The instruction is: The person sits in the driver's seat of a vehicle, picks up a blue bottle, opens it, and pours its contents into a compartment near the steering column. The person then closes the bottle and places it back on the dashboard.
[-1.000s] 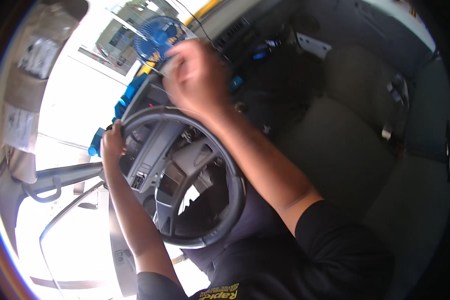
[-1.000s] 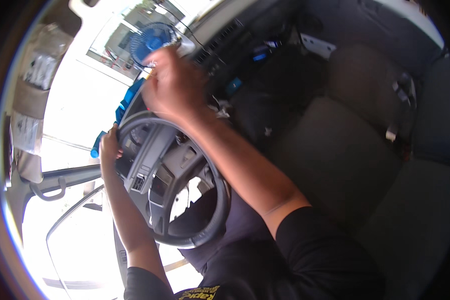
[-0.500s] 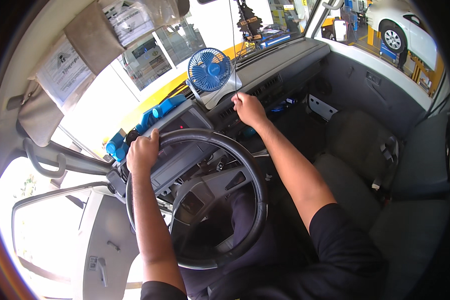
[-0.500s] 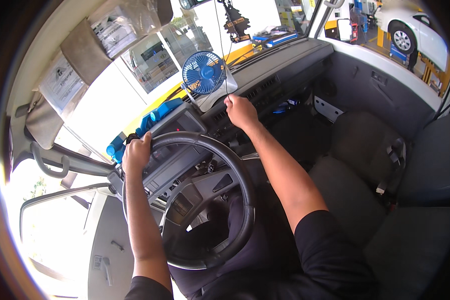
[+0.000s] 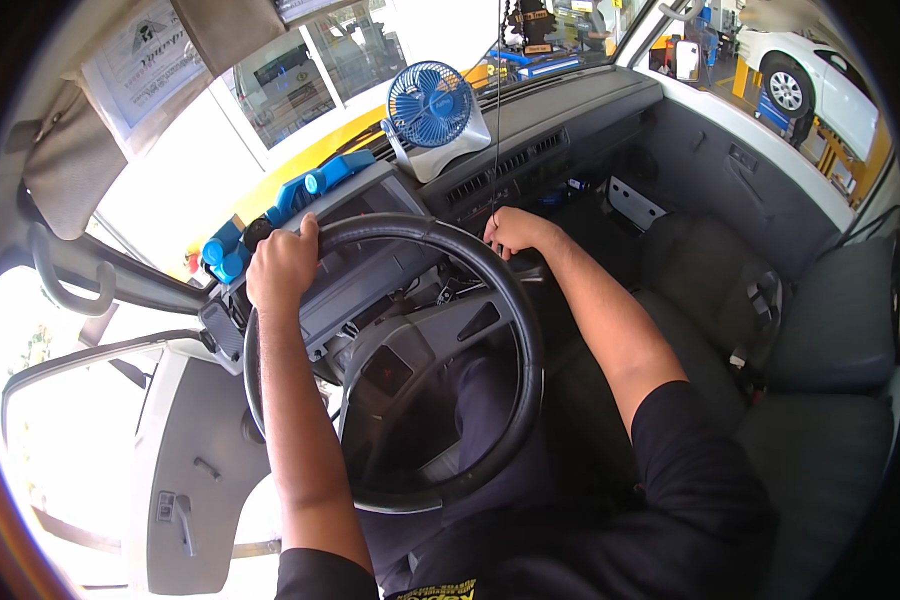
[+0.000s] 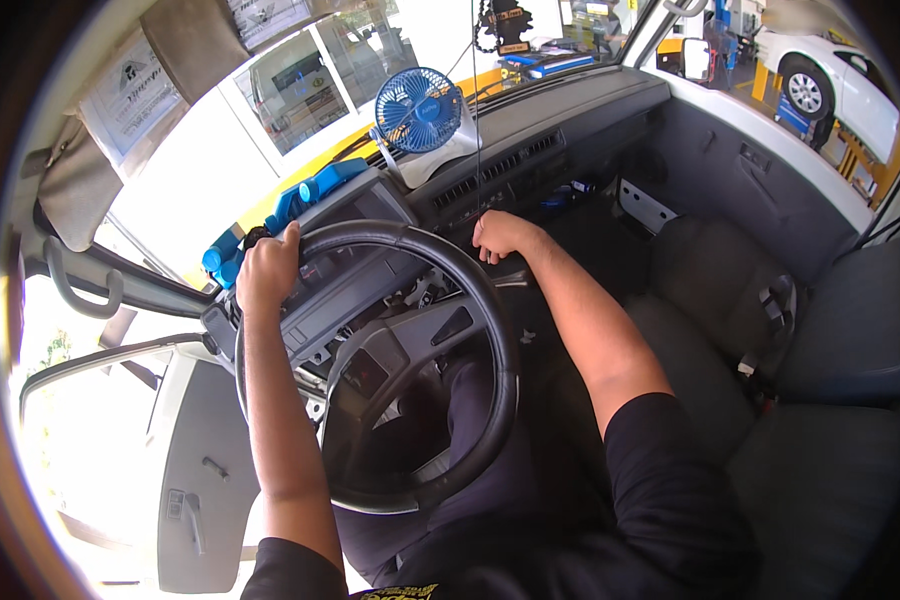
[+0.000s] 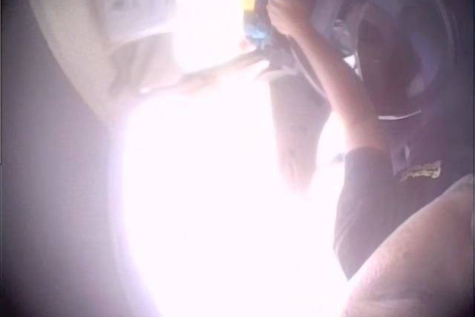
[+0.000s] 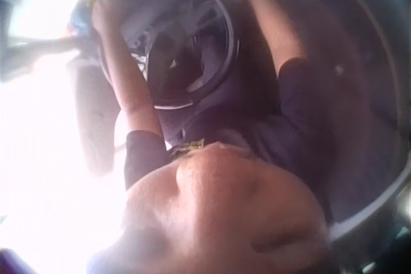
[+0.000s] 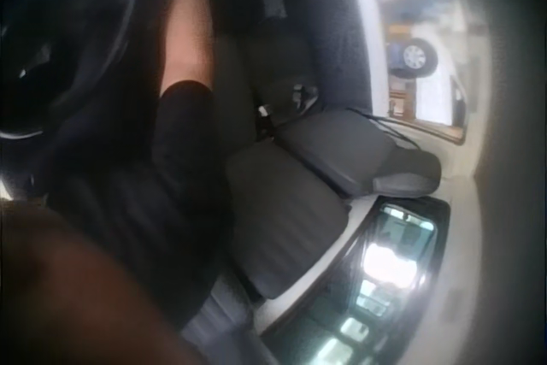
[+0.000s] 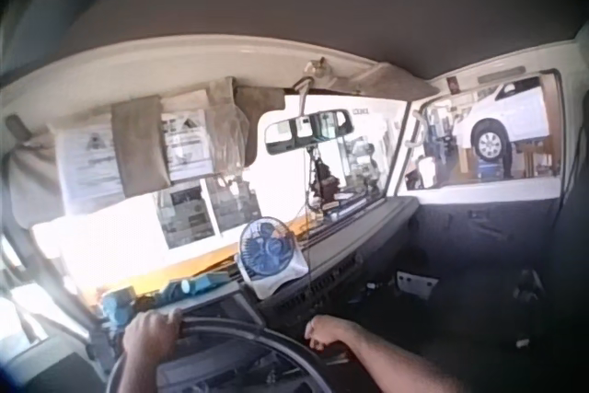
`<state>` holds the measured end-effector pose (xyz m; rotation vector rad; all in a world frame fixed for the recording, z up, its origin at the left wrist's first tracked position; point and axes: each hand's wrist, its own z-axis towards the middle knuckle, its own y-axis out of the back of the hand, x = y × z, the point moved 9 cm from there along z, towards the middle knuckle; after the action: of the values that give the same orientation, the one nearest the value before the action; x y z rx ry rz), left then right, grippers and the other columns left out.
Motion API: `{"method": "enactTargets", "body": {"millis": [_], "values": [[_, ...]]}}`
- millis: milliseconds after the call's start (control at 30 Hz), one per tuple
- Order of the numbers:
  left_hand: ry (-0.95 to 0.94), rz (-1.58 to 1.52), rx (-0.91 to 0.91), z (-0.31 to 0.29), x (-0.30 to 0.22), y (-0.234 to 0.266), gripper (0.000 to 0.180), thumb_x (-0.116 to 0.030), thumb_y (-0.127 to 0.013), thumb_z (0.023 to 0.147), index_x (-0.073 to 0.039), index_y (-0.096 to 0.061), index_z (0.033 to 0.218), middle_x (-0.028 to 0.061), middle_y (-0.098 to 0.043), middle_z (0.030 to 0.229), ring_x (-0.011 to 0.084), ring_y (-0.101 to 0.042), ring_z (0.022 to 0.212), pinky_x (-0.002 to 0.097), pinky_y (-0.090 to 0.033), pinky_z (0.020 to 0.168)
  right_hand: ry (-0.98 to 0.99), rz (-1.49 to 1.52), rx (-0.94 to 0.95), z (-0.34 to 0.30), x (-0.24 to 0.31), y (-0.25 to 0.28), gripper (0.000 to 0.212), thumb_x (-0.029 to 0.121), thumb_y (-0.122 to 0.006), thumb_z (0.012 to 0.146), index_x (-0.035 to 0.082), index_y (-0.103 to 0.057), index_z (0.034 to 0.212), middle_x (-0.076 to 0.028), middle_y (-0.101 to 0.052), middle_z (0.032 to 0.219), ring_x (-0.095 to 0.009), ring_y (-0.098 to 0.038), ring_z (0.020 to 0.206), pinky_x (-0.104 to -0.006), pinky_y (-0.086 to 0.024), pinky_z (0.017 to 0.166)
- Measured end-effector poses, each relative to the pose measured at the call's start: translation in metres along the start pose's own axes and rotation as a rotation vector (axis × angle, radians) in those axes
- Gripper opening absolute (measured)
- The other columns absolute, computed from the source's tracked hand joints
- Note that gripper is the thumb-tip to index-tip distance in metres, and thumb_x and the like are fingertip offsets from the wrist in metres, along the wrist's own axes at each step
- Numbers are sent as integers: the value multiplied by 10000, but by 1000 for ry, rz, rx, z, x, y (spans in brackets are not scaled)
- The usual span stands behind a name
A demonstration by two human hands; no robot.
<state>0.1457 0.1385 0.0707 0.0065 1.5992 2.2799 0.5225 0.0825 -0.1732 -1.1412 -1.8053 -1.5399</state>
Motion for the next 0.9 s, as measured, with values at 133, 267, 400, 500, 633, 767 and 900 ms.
{"method": "enactTargets", "body": {"millis": [133, 267, 400, 500, 633, 767, 900], "values": [[21, 11, 13, -2, -3, 3, 745, -641, -449, 1035, 14, -800, 1072, 305, -750, 1133, 480, -705, 1149, 538, -539, 1043, 56, 69, -4, -7, -3, 1, 330, 38, -553, 979, -77, -658, 1270, -203, -804, 985, -236, -769, 712, -344, -586, 623], [16, 17, 11, -1, -11, 6, 731, -626, -452, 1035, 15, -803, 1052, 307, -749, 1131, 476, -707, 1145, 540, -541, 1038, 303, 98, -107, -26, 45, 13, 372, 16, -561, 956, -51, -610, 1319, -159, -786, 1023, -190, -745, 746, -318, -576, 674], [4, 15, 20, -3, -15, 6, 732, -619, -451, 1035, 22, -803, 1033, 304, -751, 1123, 477, -710, 1136, 539, -543, 1035, 342, 220, -117, -44, 94, 26, 346, 62, -594, 1001, 2, -598, 1342, -97, -764, 1102, -128, -708, 778, -283, -533, 674], [10, 2, 27, -3, -12, 6, 733, -620, -451, 1035, 22, -803, 1037, 304, -752, 1122, 474, -712, 1135, 538, -545, 1034, 403, 354, -122, -54, 125, 37, 337, 226, -618, 1077, 42, -593, 1358, -78, -775, 1111, -100, -681, 730, -258, -488, 624], [19, -2, 15, -4, -8, 7, 738, -626, -449, 1035, 21, -804, 1048, 304, -753, 1123, 474, -713, 1136, 538, -545, 1034, 398, 584, -338, -61, 129, 69, 406, 306, -580, 1107, 63, -517, 1425, -101, -788, 1070, -82, -615, 633, -226, -426, 529], [29, -6, 14, -6, -6, 8, 736, -626, -447, 1033, 16, -805, 1068, 303, -752, 1139, 472, -711, 1145, 534, -545, 1036, 460, 575, -615, -67, 124, 104, 220, 201, -570, 1112, 48, -647, 1249, -80, -765, 895, -90, -596, 612, -260, -509, 615], [25, -10, 43, -4, -7, 6, 725, -623, -445, 1031, 2, -809, 1083, 301, -751, 1151, 465, -710, 1156, 533, -543, 1041, 520, 402, -708, -59, 131, 125, 187, 166, -617, 1084, 15, -676, 1179, -75, -756, 907, -101, -645, 666, -268, -528, 612]]}}
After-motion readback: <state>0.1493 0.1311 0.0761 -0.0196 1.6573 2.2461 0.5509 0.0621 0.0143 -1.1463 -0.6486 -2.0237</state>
